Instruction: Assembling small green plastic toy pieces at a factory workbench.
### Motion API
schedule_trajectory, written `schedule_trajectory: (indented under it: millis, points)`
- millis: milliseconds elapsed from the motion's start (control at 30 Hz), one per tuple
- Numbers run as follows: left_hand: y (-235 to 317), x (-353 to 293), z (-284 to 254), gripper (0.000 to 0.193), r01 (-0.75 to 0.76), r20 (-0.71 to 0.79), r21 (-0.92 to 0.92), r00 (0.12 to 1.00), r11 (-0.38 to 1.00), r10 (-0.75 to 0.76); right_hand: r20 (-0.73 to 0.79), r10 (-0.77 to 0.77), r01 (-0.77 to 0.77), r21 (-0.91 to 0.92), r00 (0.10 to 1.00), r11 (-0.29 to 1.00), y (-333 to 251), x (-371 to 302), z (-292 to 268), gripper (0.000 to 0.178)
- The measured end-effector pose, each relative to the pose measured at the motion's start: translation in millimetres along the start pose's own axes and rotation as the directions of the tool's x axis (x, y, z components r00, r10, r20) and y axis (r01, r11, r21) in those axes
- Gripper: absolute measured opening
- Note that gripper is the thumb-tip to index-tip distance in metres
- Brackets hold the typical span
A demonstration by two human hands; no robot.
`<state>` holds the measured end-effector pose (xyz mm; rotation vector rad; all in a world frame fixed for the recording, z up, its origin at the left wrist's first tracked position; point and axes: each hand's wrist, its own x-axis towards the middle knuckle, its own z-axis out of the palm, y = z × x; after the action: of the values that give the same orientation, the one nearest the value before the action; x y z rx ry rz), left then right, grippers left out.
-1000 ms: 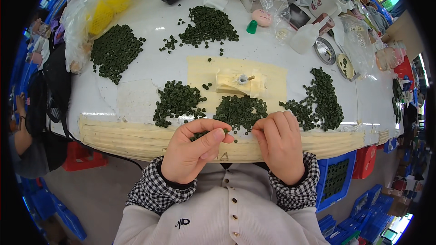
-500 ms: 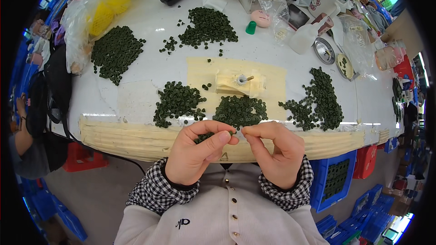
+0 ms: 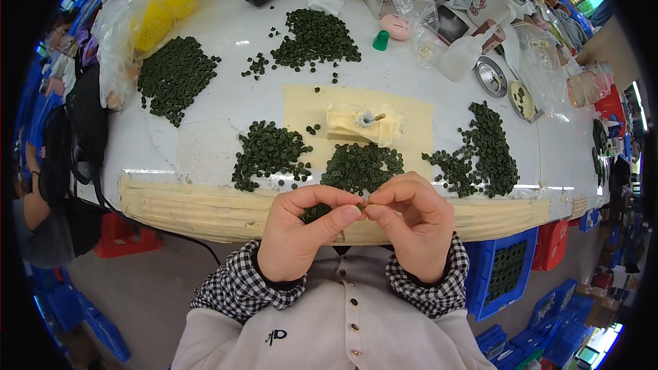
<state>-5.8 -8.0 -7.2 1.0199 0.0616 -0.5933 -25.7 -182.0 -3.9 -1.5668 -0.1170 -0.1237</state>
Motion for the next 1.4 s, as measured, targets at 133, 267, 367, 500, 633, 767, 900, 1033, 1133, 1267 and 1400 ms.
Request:
schedule_trajectory:
  millis: [133,267,367,500,633,767,900,1033,1133,1267,1400]
  points:
    - [-5,0,-2,0.012,-0.039,-0.008,-0.015,0.999,0.999,0.039,0.001,-0.001,0.001,0.007,1.000,1.000,-1,-2,4,0.013]
    - [-5,0,1,0.013,-0.095,-0.058,0.009,0.994,0.995,0.096,-0.007,0.013,-0.013,0.052,1.000,0.999,-1,-5,7,0.016]
    - [-6,0,2,0.013,-0.120,-0.080,0.025,0.989,0.992,0.122,0.005,0.029,-0.029,0.090,1.000,0.996,-4,-6,8,0.018]
    - [-7,1,3,0.013,-0.131,-0.091,0.078,0.986,0.988,0.138,0.000,0.042,-0.042,0.054,0.999,0.998,-9,-8,7,0.018]
    - [-10,1,2,0.013,-0.158,-0.087,0.123,0.982,0.980,0.169,-0.003,0.002,-0.002,-0.073,1.000,0.997,-11,-9,5,0.017]
    - [-2,1,0,0.014,0.004,0.014,-0.018,1.000,1.000,-0.004,0.019,-0.085,0.086,-0.144,0.996,0.986,-7,-8,-1,0.017]
    - [0,1,-6,0.013,0.180,0.154,-0.142,0.975,0.973,-0.157,0.052,-0.132,0.139,-0.173,0.990,0.975,-9,-5,-6,0.017]
    - [-1,5,-7,0.013,0.081,0.229,-0.059,0.971,0.995,-0.065,0.127,-0.164,0.187,-0.198,0.978,0.962,-12,-1,-10,0.020]
    - [-3,6,-11,0.014,0.068,0.263,-0.028,0.963,0.997,-0.058,0.153,-0.176,0.205,-0.202,0.972,0.958,-12,-3,-11,0.021]
    - [0,6,-13,0.013,0.139,0.284,-0.032,0.951,0.990,-0.125,0.177,-0.215,0.257,-0.262,0.960,0.930,-15,-1,-13,0.022]
    - [7,3,-9,0.012,0.141,0.265,0.045,0.953,0.989,-0.148,0.226,-0.264,0.329,-0.332,0.938,0.884,-17,1,-17,0.023]
